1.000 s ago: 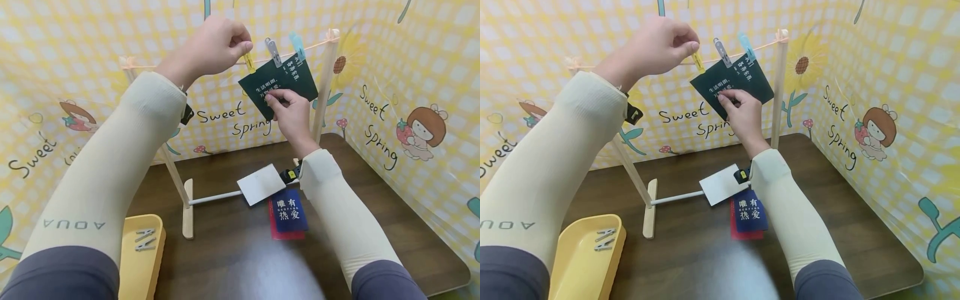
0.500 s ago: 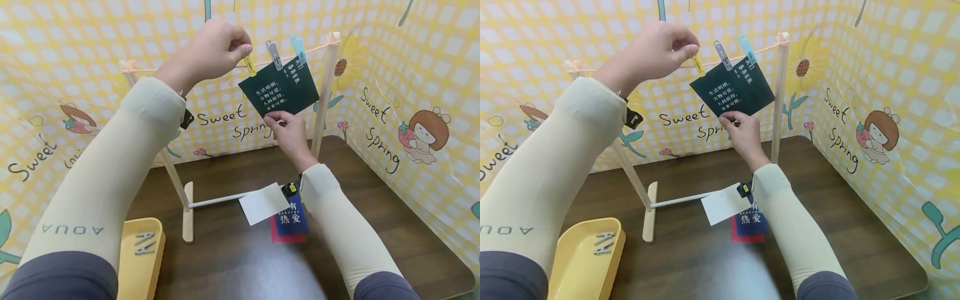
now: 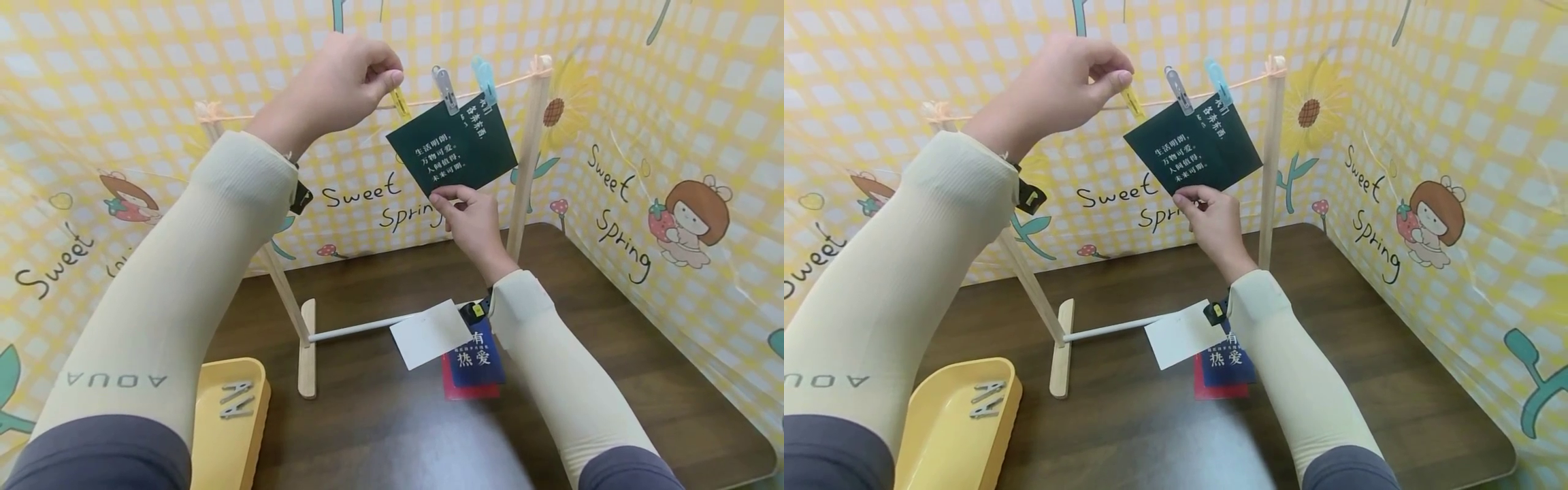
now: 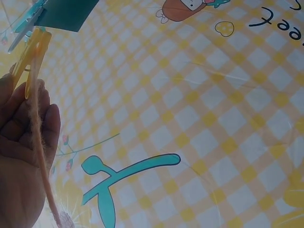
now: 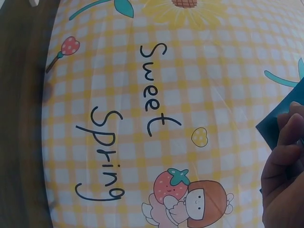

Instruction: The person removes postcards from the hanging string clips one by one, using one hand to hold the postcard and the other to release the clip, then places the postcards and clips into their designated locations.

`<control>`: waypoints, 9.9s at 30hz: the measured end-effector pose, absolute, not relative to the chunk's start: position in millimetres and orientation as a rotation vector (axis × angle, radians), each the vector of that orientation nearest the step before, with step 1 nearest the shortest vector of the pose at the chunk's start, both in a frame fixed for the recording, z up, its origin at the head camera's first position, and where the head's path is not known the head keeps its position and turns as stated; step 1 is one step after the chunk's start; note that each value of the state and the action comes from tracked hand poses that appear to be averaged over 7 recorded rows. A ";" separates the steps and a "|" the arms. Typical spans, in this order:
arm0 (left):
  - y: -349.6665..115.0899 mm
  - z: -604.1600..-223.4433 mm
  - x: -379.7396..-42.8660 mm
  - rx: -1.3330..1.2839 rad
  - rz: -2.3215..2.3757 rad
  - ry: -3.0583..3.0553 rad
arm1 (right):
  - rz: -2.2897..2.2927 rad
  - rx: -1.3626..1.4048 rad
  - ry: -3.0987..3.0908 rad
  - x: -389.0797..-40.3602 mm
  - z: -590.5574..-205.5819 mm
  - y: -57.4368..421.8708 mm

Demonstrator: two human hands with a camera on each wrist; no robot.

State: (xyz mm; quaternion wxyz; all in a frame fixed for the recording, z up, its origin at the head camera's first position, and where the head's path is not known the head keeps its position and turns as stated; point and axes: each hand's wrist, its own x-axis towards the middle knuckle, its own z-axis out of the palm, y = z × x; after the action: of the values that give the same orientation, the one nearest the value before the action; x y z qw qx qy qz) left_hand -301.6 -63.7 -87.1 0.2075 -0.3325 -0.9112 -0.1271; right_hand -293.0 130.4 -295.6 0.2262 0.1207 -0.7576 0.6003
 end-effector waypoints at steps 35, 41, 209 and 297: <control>-75.9 -84.9 -297.1 -0.889 -0.427 -2.363 | 1.662 0.330 -2.118 -290.6 -300.4 129.0; -78.1 -84.4 -297.9 -0.896 -0.449 -2.318 | 1.654 0.332 -2.126 -290.4 -301.1 129.3; -349.8 -354.0 -177.9 -0.489 -0.697 -2.372 | 1.481 0.242 -2.975 -298.6 -424.3 164.5; -384.5 -427.8 -176.3 -0.481 -0.536 -3.344 | 1.363 0.263 -2.826 -268.4 -418.2 196.4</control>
State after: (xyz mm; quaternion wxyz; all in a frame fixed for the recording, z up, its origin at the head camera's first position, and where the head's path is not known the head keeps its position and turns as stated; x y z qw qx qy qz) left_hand -176.3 -384.5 -427.8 -0.1390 -0.1392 -0.9681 -0.1551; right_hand -268.4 196.4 -418.2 -0.0037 0.0834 -0.8975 0.4330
